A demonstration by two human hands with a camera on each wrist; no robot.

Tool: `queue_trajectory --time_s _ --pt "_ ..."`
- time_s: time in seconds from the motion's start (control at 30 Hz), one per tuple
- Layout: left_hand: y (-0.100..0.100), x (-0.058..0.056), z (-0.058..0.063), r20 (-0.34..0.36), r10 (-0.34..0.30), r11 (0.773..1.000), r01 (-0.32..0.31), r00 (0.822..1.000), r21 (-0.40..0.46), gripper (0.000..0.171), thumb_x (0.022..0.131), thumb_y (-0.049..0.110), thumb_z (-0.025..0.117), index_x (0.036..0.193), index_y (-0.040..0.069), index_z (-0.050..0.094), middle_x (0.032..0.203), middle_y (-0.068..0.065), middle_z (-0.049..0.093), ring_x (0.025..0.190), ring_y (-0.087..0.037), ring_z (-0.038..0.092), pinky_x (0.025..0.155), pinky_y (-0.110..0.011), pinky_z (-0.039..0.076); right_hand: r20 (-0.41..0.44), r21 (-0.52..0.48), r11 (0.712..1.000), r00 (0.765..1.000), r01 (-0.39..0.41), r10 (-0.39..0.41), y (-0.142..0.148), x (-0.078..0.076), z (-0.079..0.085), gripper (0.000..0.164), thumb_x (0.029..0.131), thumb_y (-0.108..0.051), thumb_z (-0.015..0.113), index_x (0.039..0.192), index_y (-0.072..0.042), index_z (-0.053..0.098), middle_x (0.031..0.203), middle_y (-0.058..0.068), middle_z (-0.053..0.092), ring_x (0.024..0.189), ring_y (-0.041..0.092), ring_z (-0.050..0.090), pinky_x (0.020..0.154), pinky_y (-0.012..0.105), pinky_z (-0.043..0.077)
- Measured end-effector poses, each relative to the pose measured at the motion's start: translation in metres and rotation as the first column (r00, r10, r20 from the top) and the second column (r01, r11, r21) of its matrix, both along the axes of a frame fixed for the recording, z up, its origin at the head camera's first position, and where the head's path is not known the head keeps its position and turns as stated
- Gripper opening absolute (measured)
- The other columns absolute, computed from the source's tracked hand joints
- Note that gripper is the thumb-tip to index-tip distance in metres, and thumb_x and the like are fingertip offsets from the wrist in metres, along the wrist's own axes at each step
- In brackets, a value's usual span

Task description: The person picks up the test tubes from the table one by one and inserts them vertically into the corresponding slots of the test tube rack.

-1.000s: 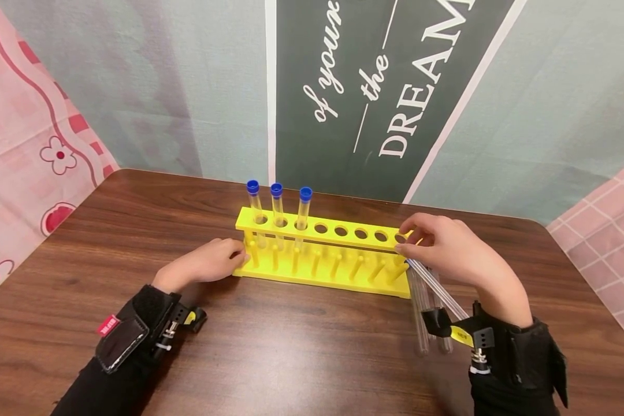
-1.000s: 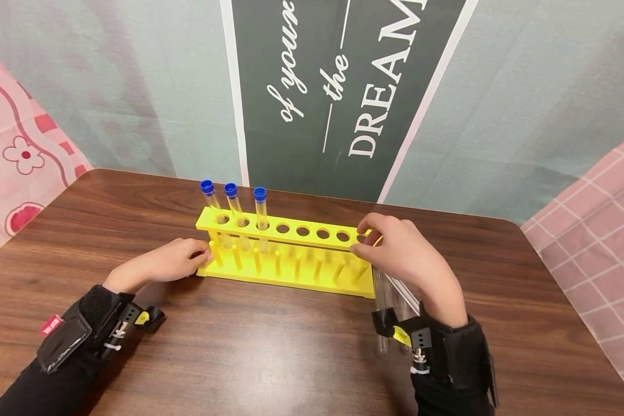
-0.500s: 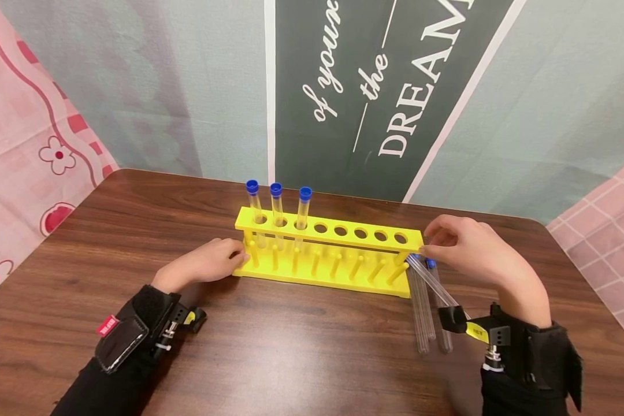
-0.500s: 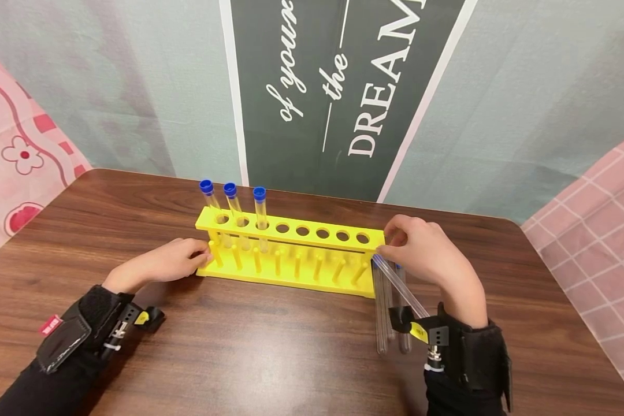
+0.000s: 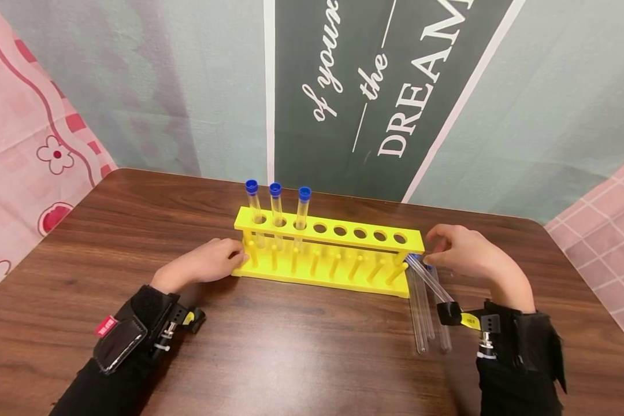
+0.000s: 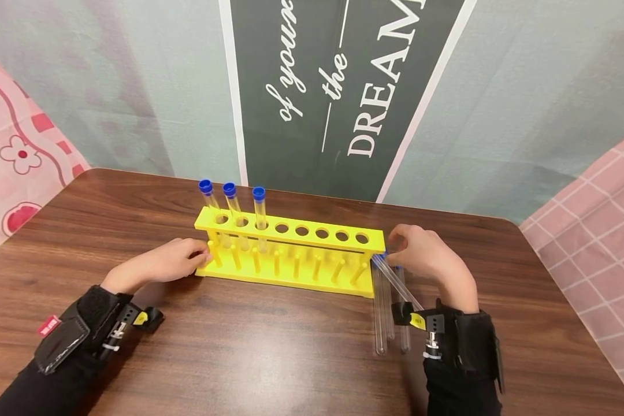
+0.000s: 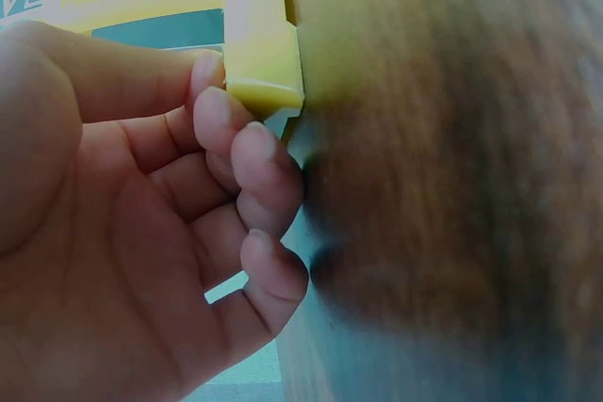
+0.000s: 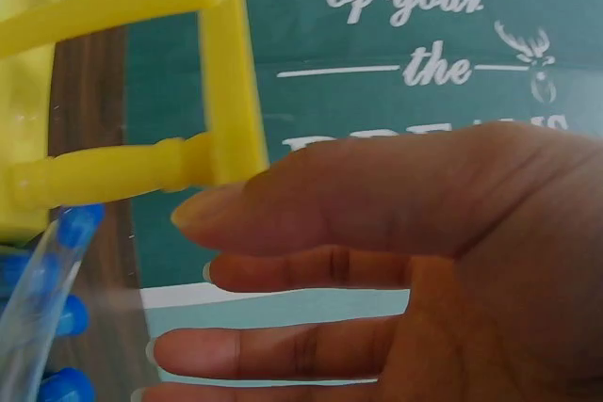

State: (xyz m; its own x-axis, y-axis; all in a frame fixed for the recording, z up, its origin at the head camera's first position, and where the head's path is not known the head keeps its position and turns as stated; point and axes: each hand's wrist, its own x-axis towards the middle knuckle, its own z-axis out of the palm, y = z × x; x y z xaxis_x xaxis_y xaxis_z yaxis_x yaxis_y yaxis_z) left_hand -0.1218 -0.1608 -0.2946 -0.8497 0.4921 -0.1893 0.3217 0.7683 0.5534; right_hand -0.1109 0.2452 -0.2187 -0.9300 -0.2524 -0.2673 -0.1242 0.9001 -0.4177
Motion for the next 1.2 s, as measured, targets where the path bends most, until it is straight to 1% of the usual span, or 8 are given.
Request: queue_trajectory --time_s 0.17,0.23,0.4,0.5,0.73,0.9,1.03,1.2 --pt "0.0 0.0 0.0 -0.002 0.002 1.0 -0.002 1.0 -0.003 0.025 0.096 0.013 0.043 0.073 0.007 0.051 0.06 -0.002 0.039 0.051 -0.014 0.037 0.054 -0.028 0.033 0.071 -0.003 1.0 0.997 0.016 -0.015 0.002 -0.005 -0.009 0.048 0.08 -0.016 0.064 0.116 0.009 0.044 0.081 0.011 0.053 0.065 0.022 0.054 0.056 0.035 0.048" --pt "0.0 0.0 0.001 -0.004 0.003 1.0 -0.003 1.0 -0.005 0.025 0.096 0.013 0.043 0.073 0.007 0.051 0.06 -0.001 0.039 0.052 -0.014 0.037 0.054 -0.027 0.033 0.093 0.001 1.0 0.995 0.022 -0.022 0.001 -0.006 -0.013 0.051 0.08 -0.016 0.065 0.119 0.009 0.042 0.08 0.011 0.051 0.063 0.021 0.053 0.055 0.034 0.048" --pt "0.001 0.001 0.002 0.002 0.004 1.0 -0.004 1.0 -0.001 0.024 0.096 0.013 0.044 0.074 0.006 0.051 0.06 -0.002 0.039 0.052 -0.014 0.037 0.054 -0.027 0.033 0.109 0.027 0.999 0.994 0.031 -0.034 0.0 -0.01 -0.02 0.061 0.079 -0.017 0.067 0.124 0.011 0.037 0.083 0.015 0.051 0.061 0.021 0.051 0.053 0.033 0.047" --pt "0.001 0.001 0.002 0.006 0.003 1.0 -0.003 1.0 0.001 0.024 0.096 0.013 0.044 0.074 0.006 0.051 0.061 -0.002 0.04 0.052 -0.014 0.037 0.054 -0.027 0.033 0.114 0.042 0.998 0.993 0.036 -0.041 -0.001 -0.011 -0.023 0.064 0.079 -0.017 0.067 0.126 0.012 0.034 0.089 0.018 0.052 0.069 0.023 0.053 0.054 0.034 0.049" --pt "0.001 0.0 0.0 0.009 0.001 1.0 -0.001 1.0 0.002 0.025 0.096 0.013 0.043 0.072 0.007 0.05 0.06 -0.002 0.039 0.051 -0.014 0.036 0.054 -0.027 0.033 0.112 0.045 0.998 0.993 0.04 -0.045 -0.002 -0.014 -0.03 0.059 0.079 -0.013 0.066 0.124 0.008 0.035 0.081 0.014 0.048 0.069 0.023 0.051 0.053 0.035 0.049" --pt "0.0 -0.002 0.0 0.003 -0.002 1.0 0.002 1.0 0.002 0.025 0.096 0.013 0.043 0.073 0.006 0.051 0.06 -0.002 0.039 0.051 -0.014 0.037 0.053 -0.027 0.033 0.126 0.026 0.998 0.99 0.055 -0.058 -0.003 -0.015 -0.033 0.061 0.079 -0.011 0.065 0.129 0.004 0.033 0.082 0.013 0.047 0.07 0.023 0.052 0.053 0.034 0.05" --pt "0.001 -0.002 0.001 0.007 0.001 1.0 -0.001 1.0 -0.001 0.024 0.096 0.013 0.044 0.073 0.006 0.051 0.06 -0.002 0.039 0.051 -0.014 0.037 0.053 -0.027 0.033 0.127 0.031 0.998 0.99 0.051 -0.054 -0.003 -0.016 -0.035 0.061 0.079 -0.008 0.064 0.13 0.004 0.032 0.08 0.012 0.047 0.064 0.021 0.051 0.051 0.033 0.049" --pt "0.0 -0.002 0.0 0.002 -0.003 1.0 0.003 1.0 -0.003 0.024 0.096 0.013 0.044 0.074 0.006 0.051 0.06 -0.002 0.039 0.052 -0.014 0.037 0.054 -0.028 0.033 0.121 0.027 0.998 0.991 0.048 -0.051 -0.003 -0.017 -0.035 0.054 0.077 -0.004 0.061 0.124 0.002 0.036 0.076 0.01 0.044 0.053 0.019 0.047 0.047 0.032 0.048"
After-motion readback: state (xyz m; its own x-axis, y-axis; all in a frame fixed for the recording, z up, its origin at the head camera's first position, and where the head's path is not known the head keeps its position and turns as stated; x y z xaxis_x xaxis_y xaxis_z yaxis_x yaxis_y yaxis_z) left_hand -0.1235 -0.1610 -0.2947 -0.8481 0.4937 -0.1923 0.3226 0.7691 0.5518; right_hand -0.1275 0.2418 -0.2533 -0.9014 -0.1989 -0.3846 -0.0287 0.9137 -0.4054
